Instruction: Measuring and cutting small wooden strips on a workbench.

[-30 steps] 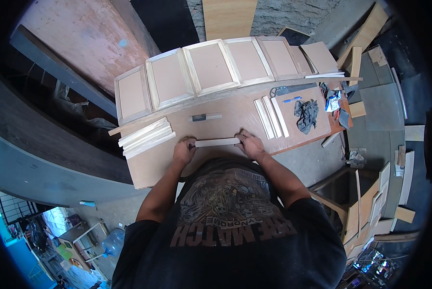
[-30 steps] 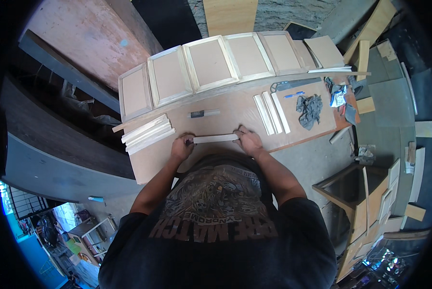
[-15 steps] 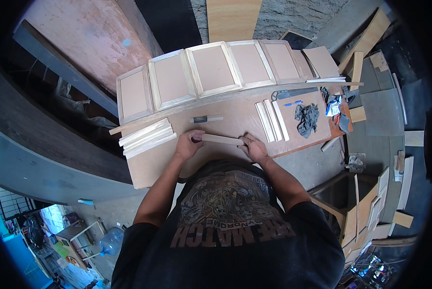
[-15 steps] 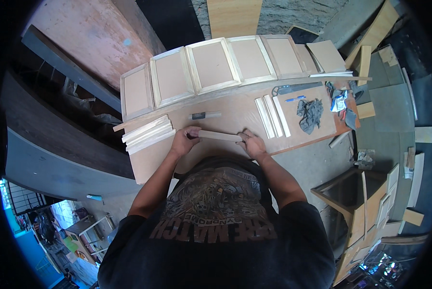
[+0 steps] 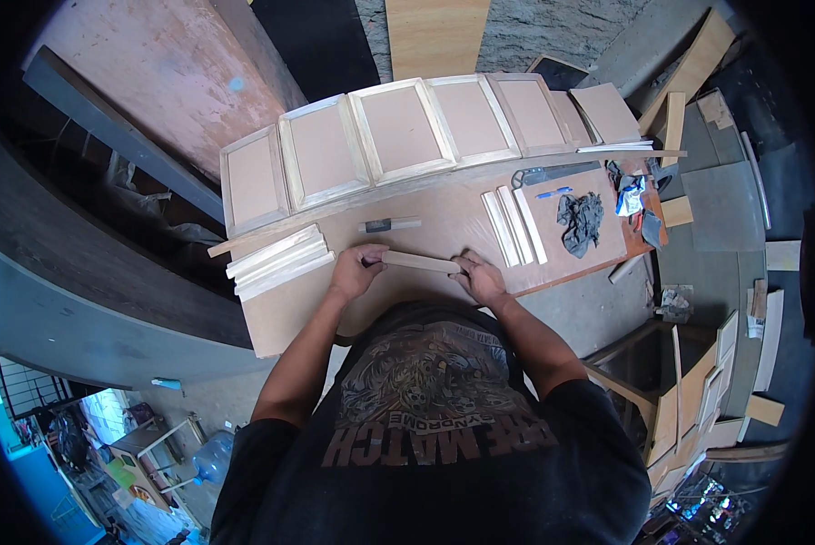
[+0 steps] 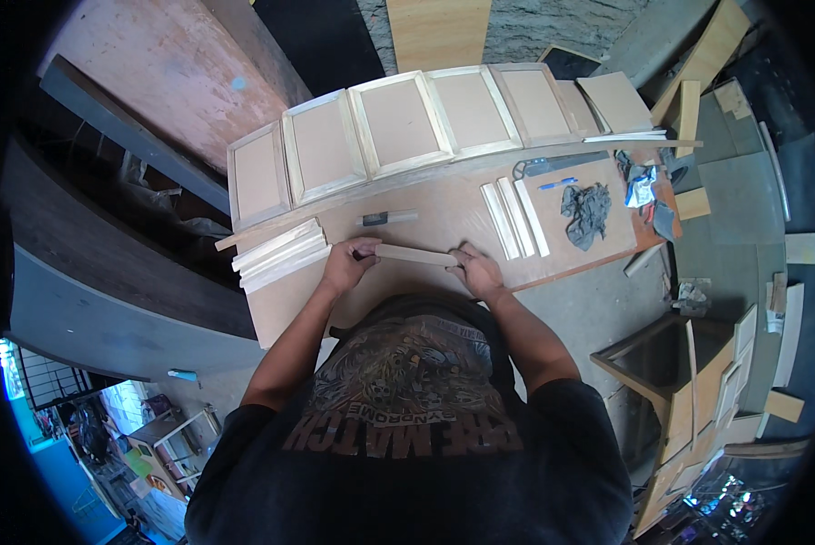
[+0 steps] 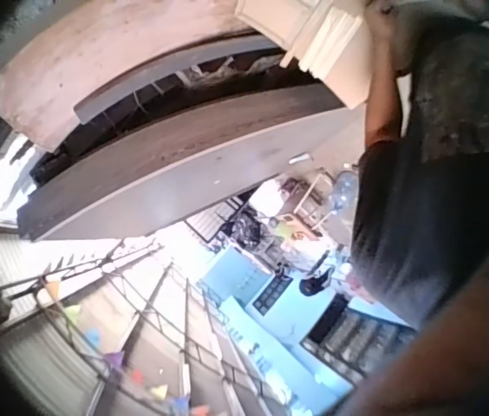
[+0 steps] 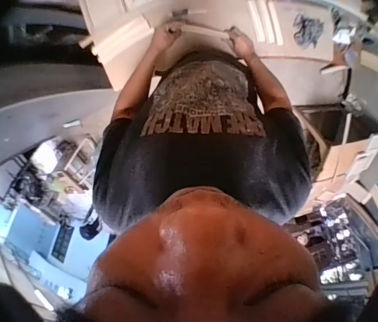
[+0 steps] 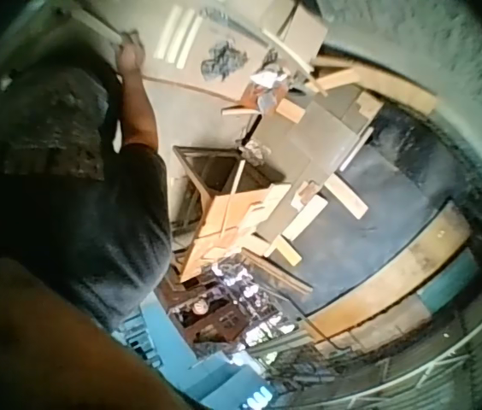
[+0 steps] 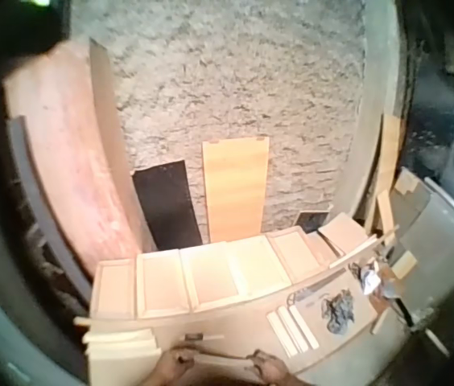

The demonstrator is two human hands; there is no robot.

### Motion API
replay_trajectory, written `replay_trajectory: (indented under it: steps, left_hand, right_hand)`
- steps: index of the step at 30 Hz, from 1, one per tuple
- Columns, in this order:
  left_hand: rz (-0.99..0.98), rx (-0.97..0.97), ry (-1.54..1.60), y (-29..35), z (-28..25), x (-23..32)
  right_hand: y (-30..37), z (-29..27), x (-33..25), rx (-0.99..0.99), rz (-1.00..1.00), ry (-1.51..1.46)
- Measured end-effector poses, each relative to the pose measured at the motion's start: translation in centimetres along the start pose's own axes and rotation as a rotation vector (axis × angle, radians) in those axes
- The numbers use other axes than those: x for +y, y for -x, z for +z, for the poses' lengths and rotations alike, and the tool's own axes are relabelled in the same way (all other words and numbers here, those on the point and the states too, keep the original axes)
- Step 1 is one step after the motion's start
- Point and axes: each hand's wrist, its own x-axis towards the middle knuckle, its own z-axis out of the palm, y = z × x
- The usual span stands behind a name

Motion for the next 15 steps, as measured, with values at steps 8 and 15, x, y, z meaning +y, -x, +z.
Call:
replay_trajectory:
  steps: [8, 15]
  left_hand:
    - [0.034, 0.021, -0.140, 0.4, -0.2, -1.2]
    - [-0.004, -0.002, -0.478, 1.9, 0.1, -4.0]
  right_hand:
    - [-0.2, 0.3, 0.3, -0.013, -0.022, 0.039]
    - [-0.9, 0.4, 0.0, -0.083, -0.020, 0.112]
